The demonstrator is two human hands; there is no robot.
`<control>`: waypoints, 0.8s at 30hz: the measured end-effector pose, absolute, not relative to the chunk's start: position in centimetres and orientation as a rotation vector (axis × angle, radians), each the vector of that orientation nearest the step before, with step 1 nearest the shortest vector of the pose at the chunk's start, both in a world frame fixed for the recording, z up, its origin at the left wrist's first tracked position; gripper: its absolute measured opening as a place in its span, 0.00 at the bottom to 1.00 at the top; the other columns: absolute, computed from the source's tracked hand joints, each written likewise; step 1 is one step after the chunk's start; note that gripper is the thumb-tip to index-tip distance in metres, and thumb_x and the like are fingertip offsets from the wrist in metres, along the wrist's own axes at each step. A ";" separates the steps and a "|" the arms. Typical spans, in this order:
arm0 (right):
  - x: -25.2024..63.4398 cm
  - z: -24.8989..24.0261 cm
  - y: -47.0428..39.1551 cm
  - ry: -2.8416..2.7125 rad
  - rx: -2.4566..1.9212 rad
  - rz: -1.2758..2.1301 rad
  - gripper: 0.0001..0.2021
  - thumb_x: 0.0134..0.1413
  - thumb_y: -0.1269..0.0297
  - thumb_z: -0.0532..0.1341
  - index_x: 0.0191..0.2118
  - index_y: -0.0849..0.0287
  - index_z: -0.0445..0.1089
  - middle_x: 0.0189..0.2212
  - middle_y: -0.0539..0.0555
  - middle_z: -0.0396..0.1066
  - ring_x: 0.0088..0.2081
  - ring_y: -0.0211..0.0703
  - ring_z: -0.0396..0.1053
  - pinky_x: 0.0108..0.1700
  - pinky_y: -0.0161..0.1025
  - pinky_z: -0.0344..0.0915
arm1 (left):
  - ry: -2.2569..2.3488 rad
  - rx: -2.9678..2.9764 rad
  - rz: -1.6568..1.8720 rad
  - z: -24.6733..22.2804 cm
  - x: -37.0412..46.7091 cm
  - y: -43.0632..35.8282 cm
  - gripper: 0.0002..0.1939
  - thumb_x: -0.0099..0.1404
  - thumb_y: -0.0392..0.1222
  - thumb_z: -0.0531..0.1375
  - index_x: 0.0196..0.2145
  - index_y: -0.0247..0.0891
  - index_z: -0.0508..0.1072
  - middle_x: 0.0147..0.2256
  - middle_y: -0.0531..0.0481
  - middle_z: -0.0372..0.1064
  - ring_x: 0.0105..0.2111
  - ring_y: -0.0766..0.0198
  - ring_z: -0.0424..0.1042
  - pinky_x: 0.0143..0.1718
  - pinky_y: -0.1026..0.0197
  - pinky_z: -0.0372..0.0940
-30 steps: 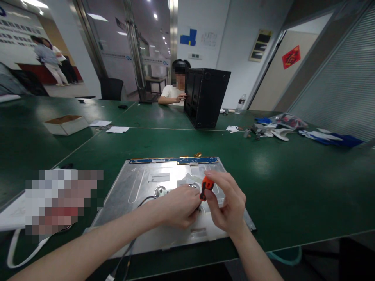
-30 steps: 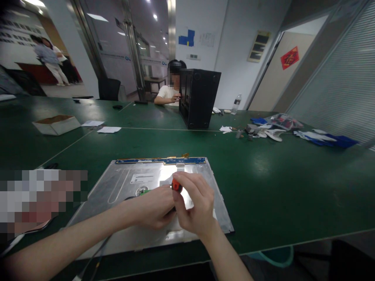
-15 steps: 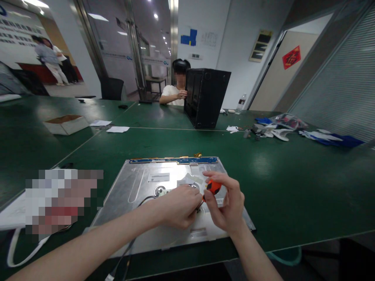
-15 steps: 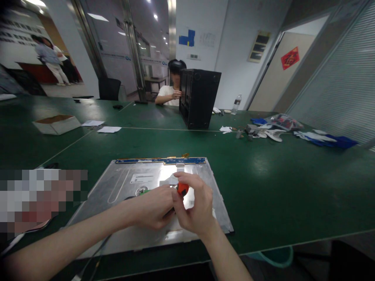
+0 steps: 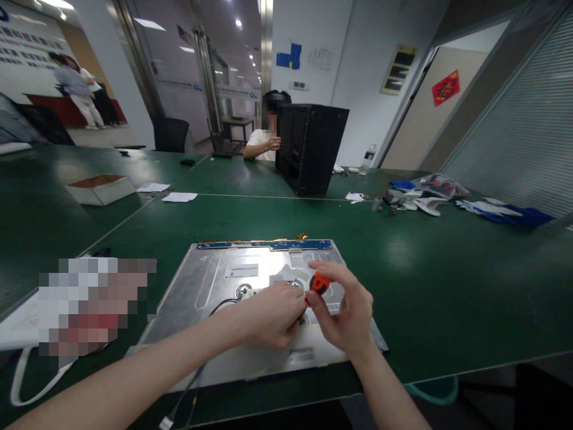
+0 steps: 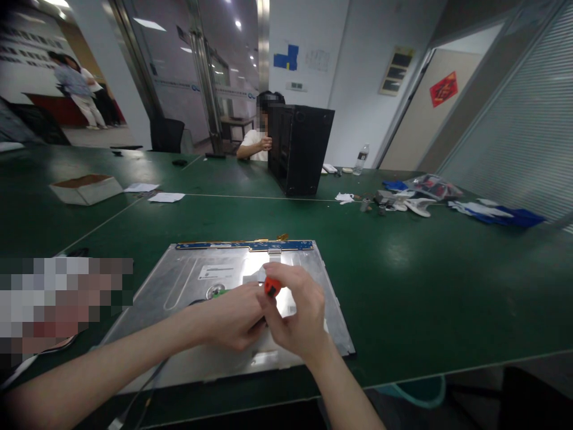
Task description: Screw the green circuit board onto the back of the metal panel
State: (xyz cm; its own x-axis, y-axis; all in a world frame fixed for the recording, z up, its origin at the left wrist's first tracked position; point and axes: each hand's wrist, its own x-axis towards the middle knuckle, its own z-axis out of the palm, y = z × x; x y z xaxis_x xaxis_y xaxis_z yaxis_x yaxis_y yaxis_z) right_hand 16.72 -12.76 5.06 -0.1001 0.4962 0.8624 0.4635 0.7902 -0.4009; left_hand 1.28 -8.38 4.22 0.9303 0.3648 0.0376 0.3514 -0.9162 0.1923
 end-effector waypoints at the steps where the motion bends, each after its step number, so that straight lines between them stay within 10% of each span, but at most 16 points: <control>1: 16.7 5.0 -12.7 -1.718 -0.748 0.033 0.21 0.49 0.74 0.62 0.50 0.55 0.61 0.42 0.56 0.72 0.43 0.46 0.71 0.41 0.45 0.70 | 0.539 2.905 0.107 4.2 1.3 -8.4 0.01 0.54 0.34 0.55 0.27 0.35 0.65 0.29 0.44 0.68 0.28 0.59 0.67 0.29 0.58 0.64; 24: 16.7 4.9 -12.8 -1.751 -0.734 0.052 0.19 0.53 0.71 0.59 0.51 0.55 0.59 0.43 0.57 0.66 0.44 0.47 0.66 0.40 0.47 0.68 | 0.562 2.944 0.151 3.9 1.4 -8.4 0.02 0.54 0.35 0.54 0.26 0.35 0.65 0.26 0.46 0.66 0.25 0.61 0.65 0.26 0.59 0.61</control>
